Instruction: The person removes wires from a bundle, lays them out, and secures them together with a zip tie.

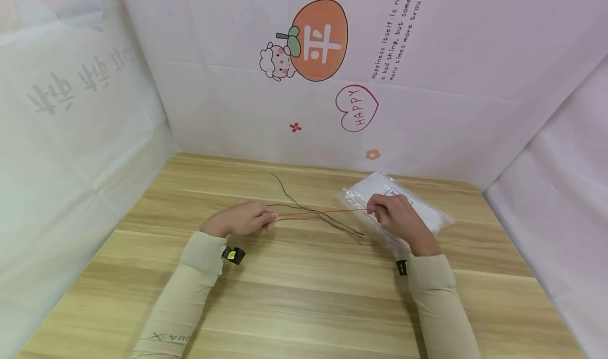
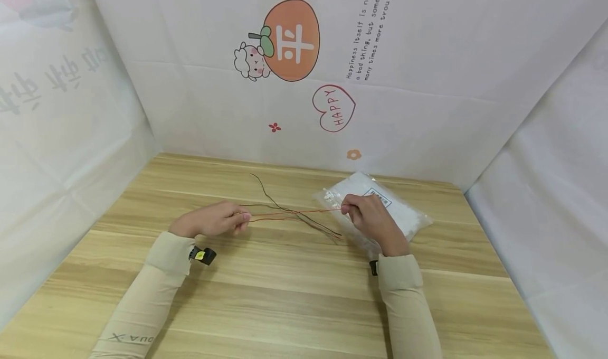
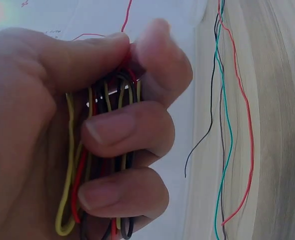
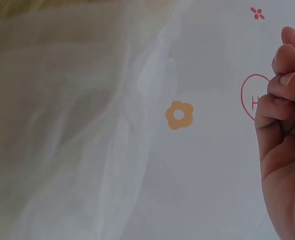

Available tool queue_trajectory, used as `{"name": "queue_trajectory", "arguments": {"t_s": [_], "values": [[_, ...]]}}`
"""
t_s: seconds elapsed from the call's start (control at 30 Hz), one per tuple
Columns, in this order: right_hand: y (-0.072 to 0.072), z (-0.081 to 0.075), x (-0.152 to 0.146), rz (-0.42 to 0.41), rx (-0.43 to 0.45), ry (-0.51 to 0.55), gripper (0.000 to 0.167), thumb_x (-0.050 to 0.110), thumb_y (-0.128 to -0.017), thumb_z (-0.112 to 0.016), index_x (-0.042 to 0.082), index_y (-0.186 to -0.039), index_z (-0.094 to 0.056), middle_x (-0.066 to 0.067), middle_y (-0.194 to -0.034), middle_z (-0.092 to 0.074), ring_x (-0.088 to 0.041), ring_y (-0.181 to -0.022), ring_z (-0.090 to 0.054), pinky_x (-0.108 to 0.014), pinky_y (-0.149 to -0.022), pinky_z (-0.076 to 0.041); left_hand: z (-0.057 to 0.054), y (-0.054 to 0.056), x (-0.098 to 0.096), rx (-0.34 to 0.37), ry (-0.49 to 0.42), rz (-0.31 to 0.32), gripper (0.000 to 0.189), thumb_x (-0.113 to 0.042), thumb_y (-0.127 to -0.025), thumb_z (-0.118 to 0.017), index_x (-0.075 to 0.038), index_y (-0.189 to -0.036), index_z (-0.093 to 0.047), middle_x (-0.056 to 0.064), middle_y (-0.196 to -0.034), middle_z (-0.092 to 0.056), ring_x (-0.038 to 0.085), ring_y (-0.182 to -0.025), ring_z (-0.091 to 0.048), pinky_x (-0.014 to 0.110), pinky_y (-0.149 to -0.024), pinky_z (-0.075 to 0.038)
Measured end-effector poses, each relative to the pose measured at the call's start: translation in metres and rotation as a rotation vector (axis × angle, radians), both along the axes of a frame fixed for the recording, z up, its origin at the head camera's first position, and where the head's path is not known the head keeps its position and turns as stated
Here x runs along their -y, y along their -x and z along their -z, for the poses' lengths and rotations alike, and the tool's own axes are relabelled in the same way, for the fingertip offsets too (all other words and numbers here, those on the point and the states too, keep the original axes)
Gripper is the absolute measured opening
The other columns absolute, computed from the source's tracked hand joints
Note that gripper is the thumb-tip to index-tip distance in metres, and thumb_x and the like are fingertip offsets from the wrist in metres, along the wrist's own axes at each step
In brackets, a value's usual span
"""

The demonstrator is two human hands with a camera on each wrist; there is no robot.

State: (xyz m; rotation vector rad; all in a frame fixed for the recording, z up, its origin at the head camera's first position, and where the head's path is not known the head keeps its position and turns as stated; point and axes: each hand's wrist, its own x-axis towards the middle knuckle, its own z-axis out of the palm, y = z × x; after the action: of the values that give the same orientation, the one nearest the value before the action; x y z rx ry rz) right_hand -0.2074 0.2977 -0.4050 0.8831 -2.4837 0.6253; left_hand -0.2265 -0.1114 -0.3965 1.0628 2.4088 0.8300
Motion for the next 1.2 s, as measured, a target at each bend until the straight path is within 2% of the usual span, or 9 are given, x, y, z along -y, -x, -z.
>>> {"name": "queue_trajectory", "arguments": {"t_s": [0.1,0.27,0.43,0.63,0.8,0.93,1.03,1.13,1.2], "values": [[-0.0003,-0.0008,0.0003,0.007,0.011,-0.003,0.030,-0.014,-0.090,-0.064,0.012,-0.078,-0.070,0.015,-0.060,-0.050,-0.002,-0.059,-0.043,-0.026,-0.063,-0.045,0.0000,-0.0002,0.0001,-0.018,0.005,-0.005,0.044,-0.018,-0.116,-0.040,-0.004,-0.081,-0.062,0.000,-0.069,-0.056,0.007,-0.058,-0.038,0.024,-0.064,-0.039],[-0.0006,-0.0008,0.0001,0.016,0.019,-0.010,0.032,-0.015,-0.088,-0.063,0.014,-0.078,-0.070,0.015,-0.061,-0.051,-0.003,-0.060,-0.044,-0.026,-0.063,-0.044,-0.0003,-0.0015,0.0004,-0.072,0.045,-0.054,0.049,-0.026,-0.116,-0.042,-0.017,-0.068,-0.042,-0.006,-0.064,-0.033,0.009,-0.057,-0.029,0.027,-0.064,-0.035],[0.0003,-0.0003,-0.0003,0.003,0.024,-0.005,0.028,-0.014,-0.090,-0.065,0.011,-0.078,-0.070,0.014,-0.060,-0.049,-0.002,-0.059,-0.043,-0.025,-0.063,-0.044,0.0005,-0.0017,0.0015,-0.115,0.067,-0.082,0.049,-0.031,-0.115,-0.044,-0.021,-0.068,-0.037,-0.007,-0.066,-0.029,0.009,-0.061,-0.028,0.027,-0.065,-0.034],[0.0032,0.0017,-0.0009,0.001,0.049,-0.005,0.027,-0.012,-0.093,-0.064,0.010,-0.078,-0.070,0.014,-0.059,-0.048,-0.001,-0.058,-0.042,-0.024,-0.063,-0.044,0.0001,-0.0013,0.0032,-0.149,0.064,-0.020,0.048,-0.024,-0.114,-0.046,-0.020,-0.068,-0.039,-0.009,-0.063,-0.030,0.007,-0.057,-0.027,0.025,-0.062,-0.031],[0.0049,0.0038,-0.0014,-0.007,0.042,-0.008,0.030,-0.013,-0.092,-0.063,0.012,-0.078,-0.071,0.013,-0.060,-0.051,-0.001,-0.057,-0.041,-0.024,-0.063,-0.044,0.0017,-0.0001,0.0042,-0.133,0.060,0.015,0.047,-0.019,-0.115,-0.044,-0.018,-0.068,-0.043,-0.009,-0.061,-0.032,0.006,-0.054,-0.028,0.024,-0.062,-0.034],[0.0047,0.0049,-0.0021,-0.015,0.018,-0.010,0.032,-0.015,-0.091,-0.063,0.014,-0.078,-0.071,0.007,-0.063,-0.060,-0.001,-0.058,-0.041,-0.024,-0.062,-0.044,0.0029,0.0012,0.0045,-0.095,0.044,0.037,0.046,-0.017,-0.115,-0.043,-0.012,-0.070,-0.048,-0.008,-0.061,-0.034,0.006,-0.053,-0.028,0.025,-0.062,-0.035],[0.0041,0.0055,-0.0029,-0.015,0.007,-0.016,0.034,-0.016,-0.089,-0.062,0.014,-0.078,-0.071,0.004,-0.067,-0.064,-0.001,-0.060,-0.042,-0.025,-0.062,-0.045,0.0037,0.0028,0.0050,-0.069,0.039,0.050,0.044,-0.016,-0.115,-0.041,-0.005,-0.076,-0.056,-0.008,-0.063,-0.037,0.006,-0.054,-0.031,0.025,-0.063,-0.036],[0.0032,0.0052,-0.0037,-0.009,0.006,-0.019,0.034,-0.016,-0.089,-0.061,0.014,-0.078,-0.070,0.007,-0.064,-0.060,-0.001,-0.060,-0.042,-0.026,-0.062,-0.044,0.0040,0.0039,0.0051,-0.054,0.037,0.053,0.040,-0.015,-0.115,-0.040,-0.002,-0.087,-0.065,-0.007,-0.064,-0.042,0.005,-0.055,-0.035,0.024,-0.065,-0.039],[0.0026,0.0046,-0.0038,-0.008,0.008,-0.020,0.034,-0.016,-0.089,-0.060,0.014,-0.078,-0.070,0.010,-0.063,-0.058,-0.001,-0.060,-0.042,-0.026,-0.063,-0.044,0.0040,0.0044,0.0051,-0.040,0.031,0.057,0.039,-0.015,-0.116,-0.040,0.000,-0.090,-0.065,-0.006,-0.065,-0.042,0.005,-0.056,-0.036,0.024,-0.065,-0.040]]}}
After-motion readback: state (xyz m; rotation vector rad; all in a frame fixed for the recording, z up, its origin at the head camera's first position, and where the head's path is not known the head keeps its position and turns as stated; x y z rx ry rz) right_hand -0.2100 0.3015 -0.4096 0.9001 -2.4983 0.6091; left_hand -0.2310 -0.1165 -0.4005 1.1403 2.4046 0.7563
